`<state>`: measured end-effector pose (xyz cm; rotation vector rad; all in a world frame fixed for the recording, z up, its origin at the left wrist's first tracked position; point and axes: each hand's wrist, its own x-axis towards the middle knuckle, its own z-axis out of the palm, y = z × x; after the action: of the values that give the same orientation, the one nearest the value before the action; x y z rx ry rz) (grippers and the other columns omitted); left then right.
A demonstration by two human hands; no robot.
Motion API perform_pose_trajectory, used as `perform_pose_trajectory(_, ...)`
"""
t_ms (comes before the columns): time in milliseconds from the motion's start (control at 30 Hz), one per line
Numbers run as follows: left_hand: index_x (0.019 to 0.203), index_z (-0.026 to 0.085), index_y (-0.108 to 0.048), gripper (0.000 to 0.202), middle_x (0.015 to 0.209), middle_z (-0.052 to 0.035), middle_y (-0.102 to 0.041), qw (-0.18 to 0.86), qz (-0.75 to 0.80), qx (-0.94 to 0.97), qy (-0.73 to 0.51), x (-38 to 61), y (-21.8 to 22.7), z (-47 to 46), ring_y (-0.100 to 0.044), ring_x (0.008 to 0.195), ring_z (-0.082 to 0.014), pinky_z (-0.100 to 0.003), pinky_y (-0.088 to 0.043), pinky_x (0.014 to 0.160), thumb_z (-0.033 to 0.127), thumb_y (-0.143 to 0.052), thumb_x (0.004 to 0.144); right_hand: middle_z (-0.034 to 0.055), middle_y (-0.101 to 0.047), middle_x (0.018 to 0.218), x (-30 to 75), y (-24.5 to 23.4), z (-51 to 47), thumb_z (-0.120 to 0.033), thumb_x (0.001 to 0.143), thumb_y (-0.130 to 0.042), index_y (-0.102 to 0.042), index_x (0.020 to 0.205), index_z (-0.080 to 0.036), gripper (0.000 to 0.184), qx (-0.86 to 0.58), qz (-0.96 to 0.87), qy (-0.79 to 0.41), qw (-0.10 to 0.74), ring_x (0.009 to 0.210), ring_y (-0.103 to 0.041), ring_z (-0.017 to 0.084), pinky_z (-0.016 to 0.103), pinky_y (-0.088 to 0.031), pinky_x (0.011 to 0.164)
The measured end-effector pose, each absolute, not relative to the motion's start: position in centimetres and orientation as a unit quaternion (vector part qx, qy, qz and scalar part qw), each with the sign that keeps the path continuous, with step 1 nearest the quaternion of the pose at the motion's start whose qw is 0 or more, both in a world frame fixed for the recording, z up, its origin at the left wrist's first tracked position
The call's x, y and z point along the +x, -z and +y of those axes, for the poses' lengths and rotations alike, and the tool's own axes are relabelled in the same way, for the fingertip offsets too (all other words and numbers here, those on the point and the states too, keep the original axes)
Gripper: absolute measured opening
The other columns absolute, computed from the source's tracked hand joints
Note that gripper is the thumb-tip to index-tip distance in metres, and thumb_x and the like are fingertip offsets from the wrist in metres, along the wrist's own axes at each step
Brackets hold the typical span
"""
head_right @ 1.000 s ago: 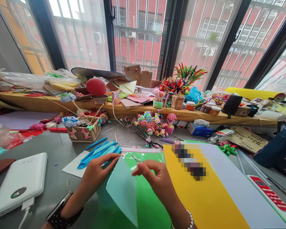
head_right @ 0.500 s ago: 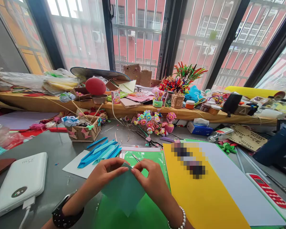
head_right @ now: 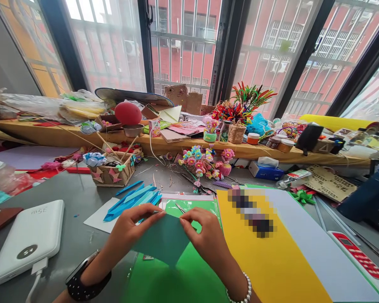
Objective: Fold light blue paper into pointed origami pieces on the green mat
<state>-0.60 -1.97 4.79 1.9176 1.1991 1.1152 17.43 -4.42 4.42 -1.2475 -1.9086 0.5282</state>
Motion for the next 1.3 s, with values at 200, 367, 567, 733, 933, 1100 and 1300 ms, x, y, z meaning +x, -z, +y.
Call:
perform_pose_trajectory(200,0.071,0.018,-0.064,0.02,0.062,0.0012,-0.064,0.25,0.461,0.746,-0.411,-0.8,-4.6,-1.5,-0.055,0.056,-0.0118,-0.02,-0.043,0.052,0.033,-0.051,0.074,0.0029,-0.065,0.075,17.5,-3.6,-4.1,-0.019,0.078,-0.048,-0.063,0.076,-0.021,0.015,-0.511,-0.76,-0.122,0.382,0.074,-0.058,0.018,0.031,-0.042,0.068)
perform_pose_trajectory(367,0.07,0.019,-0.064,0.017,0.068,0.0006,-0.066,0.244,0.454,0.749,-0.417,-1.1,-4.6,-1.6,-0.058,0.062,-0.0132,-0.021,-0.044,0.057,0.032,-0.053,0.074,0.0028,-0.065,0.075,17.7,-3.7,-4.0,-0.019,0.077,-0.049,-0.064,0.076,-0.021,0.015,-0.518,-0.757,-0.12,0.381,0.074,-0.058,0.018,0.03,-0.042,0.067)
perform_pose_trajectory(567,0.07,0.018,-0.064,0.019,0.07,-0.0009,-0.066,0.281,0.485,0.685,-0.466,-1.1,-4.6,-1.5,-0.058,0.063,-0.0147,-0.022,-0.045,0.056,0.034,-0.055,0.072,0.0032,-0.066,0.075,18.4,-3.8,-3.7,-0.018,0.077,-0.049,-0.064,0.074,-0.02,0.016,-0.558,-0.729,-0.098,0.384,0.074,-0.058,0.019,0.031,-0.041,0.068)
perform_pose_trajectory(733,0.07,0.017,-0.064,0.02,0.069,-0.0003,-0.064,0.315,0.484,0.673,-0.461,-1.0,-4.3,-1.4,-0.057,0.063,-0.0147,-0.021,-0.043,0.054,0.036,-0.055,0.071,0.0031,-0.066,0.075,18.5,-3.7,-3.6,-0.018,0.077,-0.048,-0.064,0.073,-0.019,0.016,-0.561,-0.722,-0.108,0.39,0.074,-0.059,0.019,0.03,-0.042,0.067)
perform_pose_trajectory(933,0.066,0.016,-0.063,0.026,0.061,0.0016,-0.059,0.357,0.492,0.664,-0.435,-1.5,-4.4,-1.0,-0.052,0.06,-0.014,-0.021,-0.039,0.053,0.038,-0.05,0.074,0.0034,-0.065,0.075,18.7,-3.9,-3.5,-0.019,0.077,-0.048,-0.062,0.072,-0.019,0.015,-0.559,-0.71,-0.127,0.41,0.073,-0.058,0.018,0.029,-0.042,0.068)
perform_pose_trajectory(1100,0.067,0.015,-0.063,0.028,0.065,0.0006,-0.061,0.384,0.487,0.657,-0.429,-1.1,-4.1,-1.2,-0.053,0.063,-0.0144,-0.02,-0.039,0.053,0.038,-0.049,0.074,0.0021,-0.062,0.074,18.6,-4.1,-3.6,-0.023,0.077,-0.049,-0.056,0.072,-0.018,0.011,-0.533,-0.706,-0.17,0.434,0.073,-0.057,0.016,0.027,-0.042,0.068)
perform_pose_trajectory(1300,0.074,0.015,-0.065,0.028,0.073,-0.002,-0.065,0.388,0.453,0.69,-0.41,-0.1,-4.0,-1.9,-0.057,0.069,-0.0157,-0.021,-0.043,0.059,0.035,-0.046,0.077,0.0009,-0.062,0.074,18.0,-4.2,-3.9,-0.028,0.078,-0.051,-0.059,0.073,-0.018,0.013,-0.488,-0.735,-0.253,0.397,0.072,-0.057,0.014,0.023,-0.043,0.066)
